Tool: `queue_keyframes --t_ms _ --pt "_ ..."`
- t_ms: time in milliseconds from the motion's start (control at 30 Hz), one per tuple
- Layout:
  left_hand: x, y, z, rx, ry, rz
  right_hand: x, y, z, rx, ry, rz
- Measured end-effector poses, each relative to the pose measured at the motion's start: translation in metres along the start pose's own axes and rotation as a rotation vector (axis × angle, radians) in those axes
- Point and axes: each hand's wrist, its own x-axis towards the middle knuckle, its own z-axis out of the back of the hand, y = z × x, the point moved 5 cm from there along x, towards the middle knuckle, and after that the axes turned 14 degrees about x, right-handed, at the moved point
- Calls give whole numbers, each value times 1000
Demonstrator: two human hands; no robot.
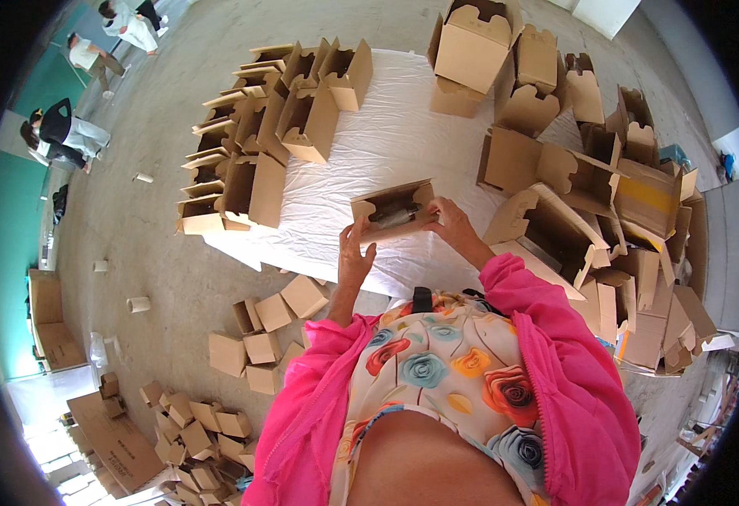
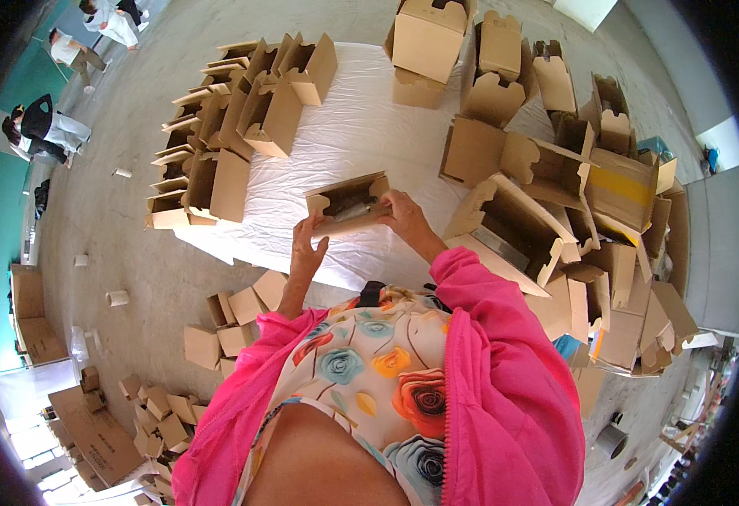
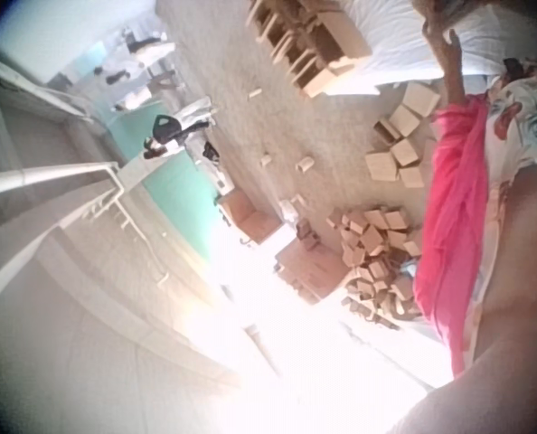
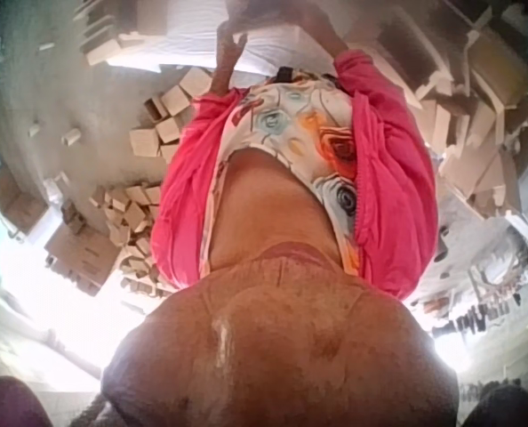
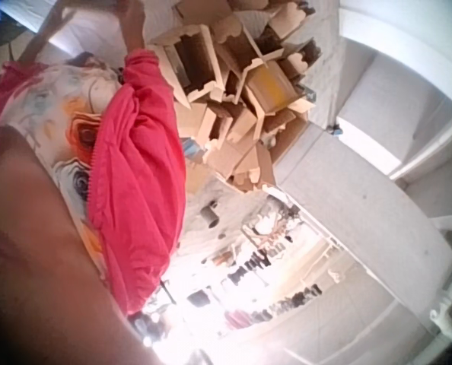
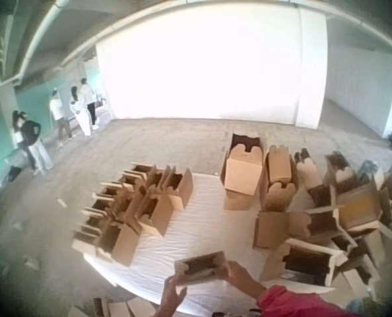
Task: The person places bottles into individual cardboard boxes and then groups the boxed items into larger corrugated containers.
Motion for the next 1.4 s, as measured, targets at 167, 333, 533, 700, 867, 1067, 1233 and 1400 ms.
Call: queue_keyframes --t_ms 167,333,533,700,867,1067,1233,1400 --pt "-6 39 -24 -141 42 257 14 11 4 143 -59 -241" --pt "2 38 -25 -299 -67 303 24 -2 4 112 65 -154" --pt "3 44 -25 -224 -32 282 12 -9 1 64 1 -219" --pt "8 44 -29 -187 -90 308 9 -40 -1 201 -94 -184" --pt "13 61 -47 -292 -125 471 12 -49 -15 407 -56 -410" --pt "24 62 -56 -516 -208 896 10 -59 -17 510 -123 -437" --pt "5 65 -57 -905 131 1114 20 -53 -27 437 -111 -369" --pt "-24 93 -37 -965 -150 1150 63 -3 -63 258 13 -163"
